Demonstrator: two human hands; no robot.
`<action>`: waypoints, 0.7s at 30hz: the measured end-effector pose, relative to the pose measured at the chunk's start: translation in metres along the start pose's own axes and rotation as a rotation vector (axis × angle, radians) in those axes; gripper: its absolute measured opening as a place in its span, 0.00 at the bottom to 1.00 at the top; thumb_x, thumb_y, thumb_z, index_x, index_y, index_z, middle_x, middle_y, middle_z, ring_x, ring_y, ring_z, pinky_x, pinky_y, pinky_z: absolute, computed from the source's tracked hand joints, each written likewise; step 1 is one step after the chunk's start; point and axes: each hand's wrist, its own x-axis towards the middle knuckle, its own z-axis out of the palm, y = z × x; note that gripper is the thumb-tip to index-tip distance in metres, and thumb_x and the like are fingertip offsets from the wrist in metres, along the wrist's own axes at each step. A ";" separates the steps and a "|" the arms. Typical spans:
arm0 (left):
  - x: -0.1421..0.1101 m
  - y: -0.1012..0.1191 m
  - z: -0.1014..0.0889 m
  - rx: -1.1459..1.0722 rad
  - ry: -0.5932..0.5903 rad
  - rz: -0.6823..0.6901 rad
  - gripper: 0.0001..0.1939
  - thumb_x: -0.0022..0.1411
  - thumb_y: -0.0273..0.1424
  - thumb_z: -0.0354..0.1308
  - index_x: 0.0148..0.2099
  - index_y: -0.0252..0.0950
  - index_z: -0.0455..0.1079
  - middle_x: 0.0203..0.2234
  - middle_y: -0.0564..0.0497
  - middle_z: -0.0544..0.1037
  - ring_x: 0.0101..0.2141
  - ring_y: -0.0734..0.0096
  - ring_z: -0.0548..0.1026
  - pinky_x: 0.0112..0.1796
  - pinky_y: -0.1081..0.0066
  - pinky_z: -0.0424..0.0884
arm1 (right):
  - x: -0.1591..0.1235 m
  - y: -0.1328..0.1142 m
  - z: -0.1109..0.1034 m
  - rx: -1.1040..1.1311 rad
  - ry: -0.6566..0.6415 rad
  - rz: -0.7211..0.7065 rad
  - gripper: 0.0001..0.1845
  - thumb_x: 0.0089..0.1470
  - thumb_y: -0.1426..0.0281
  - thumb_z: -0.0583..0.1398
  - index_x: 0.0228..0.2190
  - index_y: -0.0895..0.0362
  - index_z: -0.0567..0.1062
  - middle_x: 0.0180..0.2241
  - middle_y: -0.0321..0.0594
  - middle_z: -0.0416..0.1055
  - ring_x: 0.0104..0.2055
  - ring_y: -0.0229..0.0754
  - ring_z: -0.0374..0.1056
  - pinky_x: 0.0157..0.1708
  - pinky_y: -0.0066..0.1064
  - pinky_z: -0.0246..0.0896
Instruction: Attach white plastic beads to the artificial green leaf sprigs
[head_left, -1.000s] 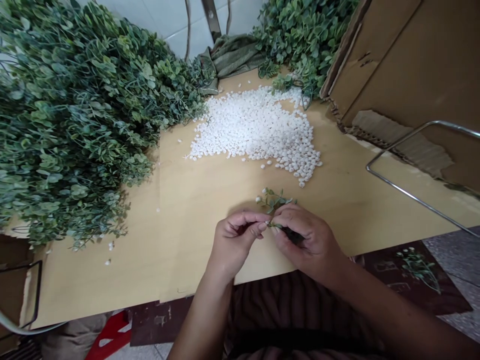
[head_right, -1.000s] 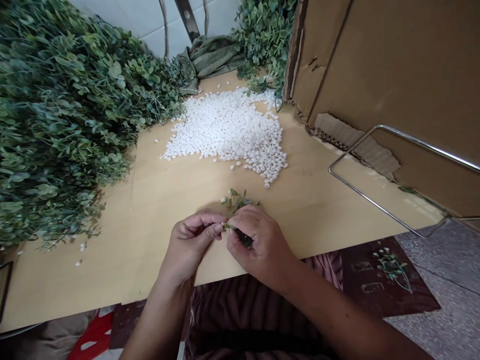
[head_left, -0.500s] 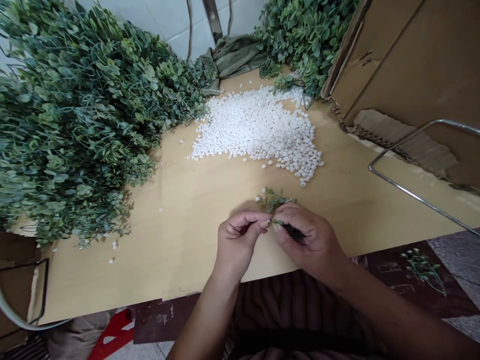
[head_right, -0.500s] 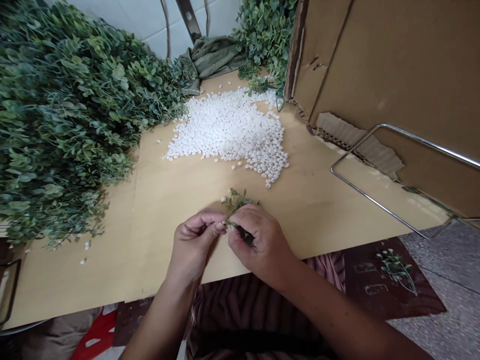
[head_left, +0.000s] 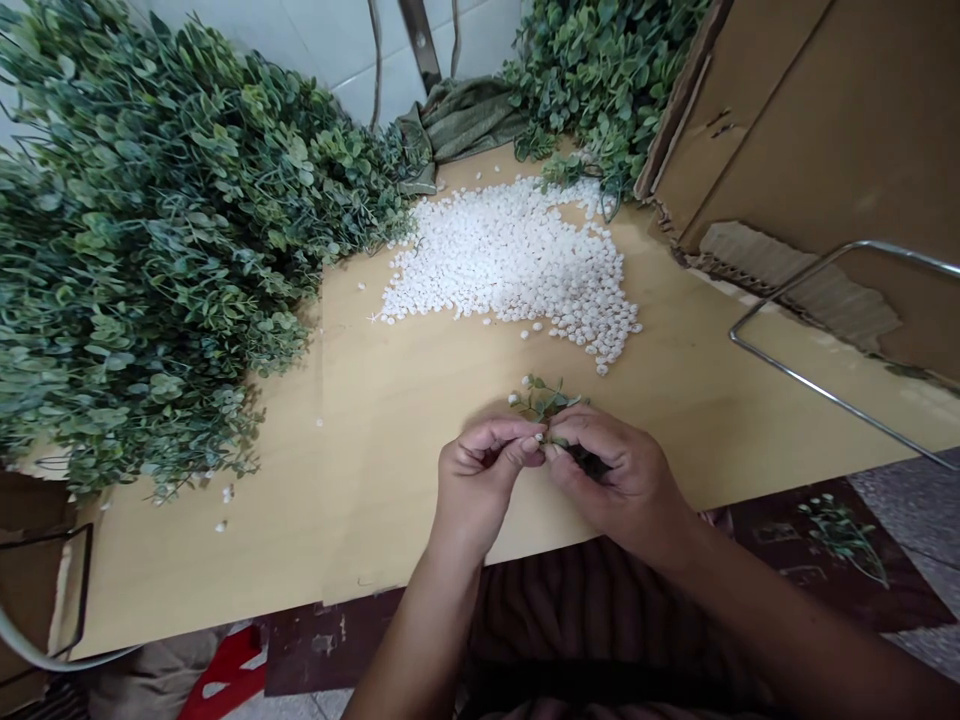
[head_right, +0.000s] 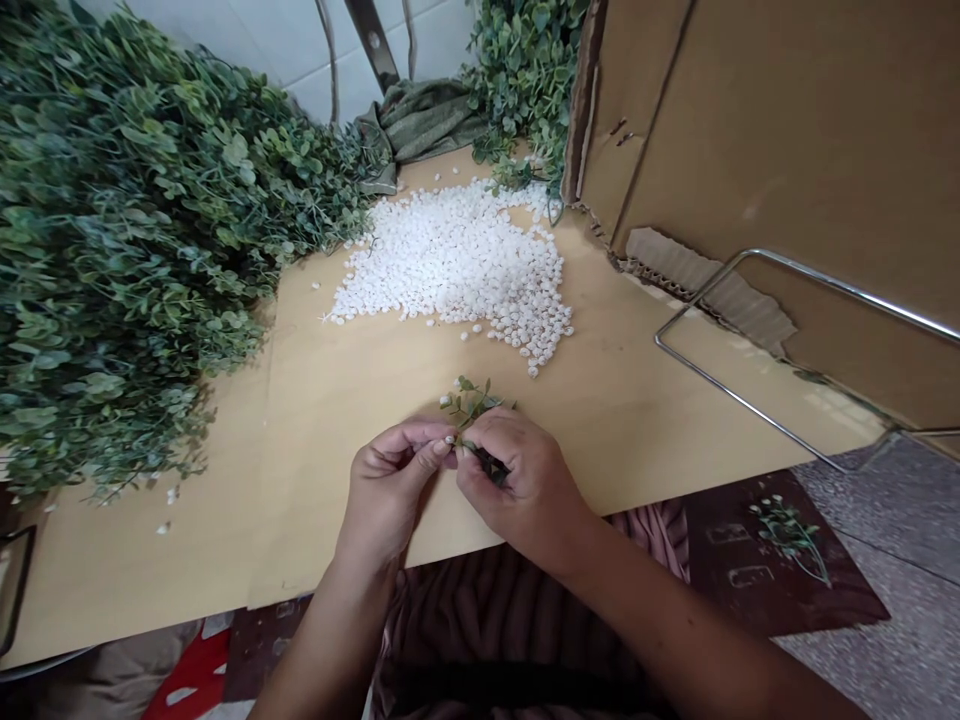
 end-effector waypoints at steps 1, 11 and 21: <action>0.000 0.001 -0.001 -0.004 -0.003 -0.012 0.07 0.43 0.33 0.69 0.27 0.37 0.78 0.20 0.54 0.77 0.21 0.78 0.72 0.28 0.74 0.73 | 0.000 0.000 0.000 0.001 -0.005 -0.001 0.10 0.52 0.79 0.53 0.22 0.56 0.65 0.23 0.39 0.68 0.27 0.38 0.63 0.29 0.30 0.62; -0.001 0.001 -0.004 0.044 -0.007 -0.026 0.08 0.43 0.35 0.70 0.27 0.37 0.78 0.19 0.53 0.77 0.22 0.77 0.73 0.29 0.74 0.73 | -0.001 0.002 -0.001 -0.024 -0.008 -0.003 0.10 0.51 0.80 0.53 0.23 0.57 0.68 0.25 0.39 0.69 0.28 0.38 0.63 0.30 0.30 0.63; 0.002 -0.003 -0.001 0.095 0.003 0.039 0.08 0.43 0.34 0.69 0.25 0.36 0.77 0.20 0.53 0.76 0.22 0.78 0.71 0.27 0.74 0.72 | -0.001 0.003 0.000 -0.010 -0.001 -0.004 0.10 0.51 0.80 0.53 0.23 0.57 0.68 0.23 0.38 0.67 0.27 0.38 0.63 0.30 0.30 0.62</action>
